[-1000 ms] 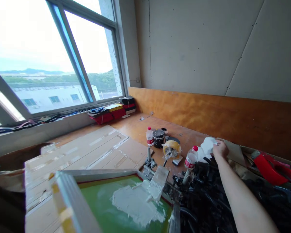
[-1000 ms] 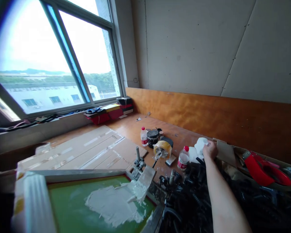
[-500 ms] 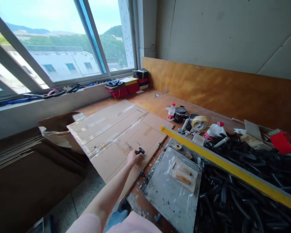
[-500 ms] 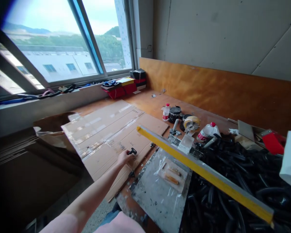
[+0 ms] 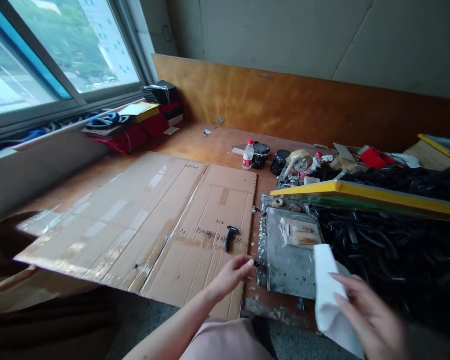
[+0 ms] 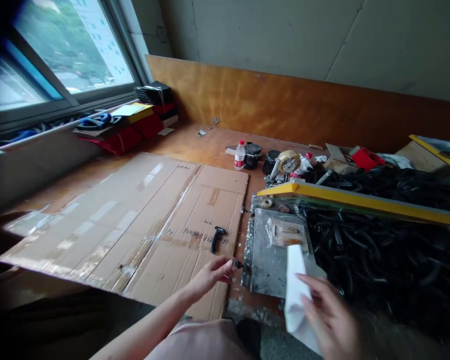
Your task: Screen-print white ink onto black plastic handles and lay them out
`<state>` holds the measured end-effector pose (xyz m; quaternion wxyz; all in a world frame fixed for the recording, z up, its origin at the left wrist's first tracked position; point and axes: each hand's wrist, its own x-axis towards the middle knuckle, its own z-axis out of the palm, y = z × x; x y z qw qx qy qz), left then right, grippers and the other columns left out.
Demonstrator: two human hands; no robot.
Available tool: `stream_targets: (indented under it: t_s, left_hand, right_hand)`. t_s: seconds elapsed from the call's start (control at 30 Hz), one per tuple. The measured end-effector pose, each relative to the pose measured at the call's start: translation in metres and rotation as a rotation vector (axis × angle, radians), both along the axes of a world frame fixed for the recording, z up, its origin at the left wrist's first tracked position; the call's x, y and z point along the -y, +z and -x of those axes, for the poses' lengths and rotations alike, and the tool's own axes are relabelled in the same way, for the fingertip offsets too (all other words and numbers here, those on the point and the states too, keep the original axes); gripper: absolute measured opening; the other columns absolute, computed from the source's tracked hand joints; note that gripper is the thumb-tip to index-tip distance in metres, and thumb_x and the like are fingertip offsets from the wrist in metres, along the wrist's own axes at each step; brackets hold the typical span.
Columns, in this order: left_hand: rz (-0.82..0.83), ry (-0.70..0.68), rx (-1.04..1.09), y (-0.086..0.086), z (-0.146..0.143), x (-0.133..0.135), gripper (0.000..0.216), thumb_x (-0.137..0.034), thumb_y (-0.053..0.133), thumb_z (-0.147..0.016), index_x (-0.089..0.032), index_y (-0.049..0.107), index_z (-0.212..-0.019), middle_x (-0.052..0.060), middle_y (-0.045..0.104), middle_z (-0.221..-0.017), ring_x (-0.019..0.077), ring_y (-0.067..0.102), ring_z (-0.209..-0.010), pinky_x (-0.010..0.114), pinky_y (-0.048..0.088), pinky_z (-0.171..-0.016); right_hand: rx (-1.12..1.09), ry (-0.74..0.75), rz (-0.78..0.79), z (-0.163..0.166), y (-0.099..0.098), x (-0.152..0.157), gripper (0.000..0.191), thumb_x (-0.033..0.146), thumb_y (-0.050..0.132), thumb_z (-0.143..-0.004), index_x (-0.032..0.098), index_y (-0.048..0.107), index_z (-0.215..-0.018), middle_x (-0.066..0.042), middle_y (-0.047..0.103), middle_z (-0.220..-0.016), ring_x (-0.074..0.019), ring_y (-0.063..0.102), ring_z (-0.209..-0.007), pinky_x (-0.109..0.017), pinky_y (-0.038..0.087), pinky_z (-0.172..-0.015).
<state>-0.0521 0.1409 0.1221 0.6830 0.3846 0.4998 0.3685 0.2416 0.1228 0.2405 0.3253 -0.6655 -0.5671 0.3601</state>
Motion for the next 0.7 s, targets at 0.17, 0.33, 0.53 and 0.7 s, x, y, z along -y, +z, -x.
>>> stream_targets:
  t_s: [0.17,0.33,0.53,0.7]
  left_hand:
    - [0.218,-0.076,0.573,0.034,-0.006,0.019,0.060,-0.060,0.058,-0.079,-0.013,0.060,-0.117,0.016,0.067,-0.111,0.0231,0.066,-0.093,0.035,0.050,-0.082]
    - [0.254,0.054,0.595,0.033,0.004,0.012,0.049,-0.042,0.075,-0.072,-0.011,0.064,-0.108,0.014,0.071,-0.099,0.0212,0.066,-0.084,0.031,0.047,-0.081]
    - [0.230,0.027,0.473,0.029,0.012,-0.010,0.042,-0.046,0.074,-0.072,-0.013,0.066,-0.096,0.008,0.071,-0.087,0.0180,0.063,-0.077,0.028,0.045,-0.073]
    - [0.101,-0.205,0.398,0.027,0.019,-0.047,0.045,-0.051,0.073,-0.071,-0.012,0.066,-0.093,0.006,0.069,-0.084,0.0165,0.061,-0.074,0.026,0.045,-0.069]
  right_hand:
    - [-0.206,0.188,0.031,0.120,-0.031,0.014,0.039,0.050,0.053,-0.083,0.025,0.065,-0.110,-0.011,0.062,-0.098,-0.0275,0.059,-0.092,-0.039,0.053,-0.080]
    - [-0.252,0.060,0.083,0.133,-0.056,0.025,0.044,0.048,0.056,-0.083,0.026,0.058,-0.121,-0.010,0.061,-0.101,-0.0265,0.060,-0.090,-0.038,0.052,-0.079]
    - [-0.422,-0.190,0.137,0.144,-0.070,0.008,0.094,0.047,0.075,-0.067,0.033,0.023,-0.145,-0.009,0.051,-0.135,-0.0306,0.052,-0.120,-0.043,0.048,-0.096]
    - [-0.662,-0.215,0.476,0.159,-0.074,-0.012,0.067,0.053,0.077,-0.062,0.017,0.060,-0.116,-0.013,0.071,-0.102,-0.0341,0.066,-0.096,-0.044,0.054,-0.081]
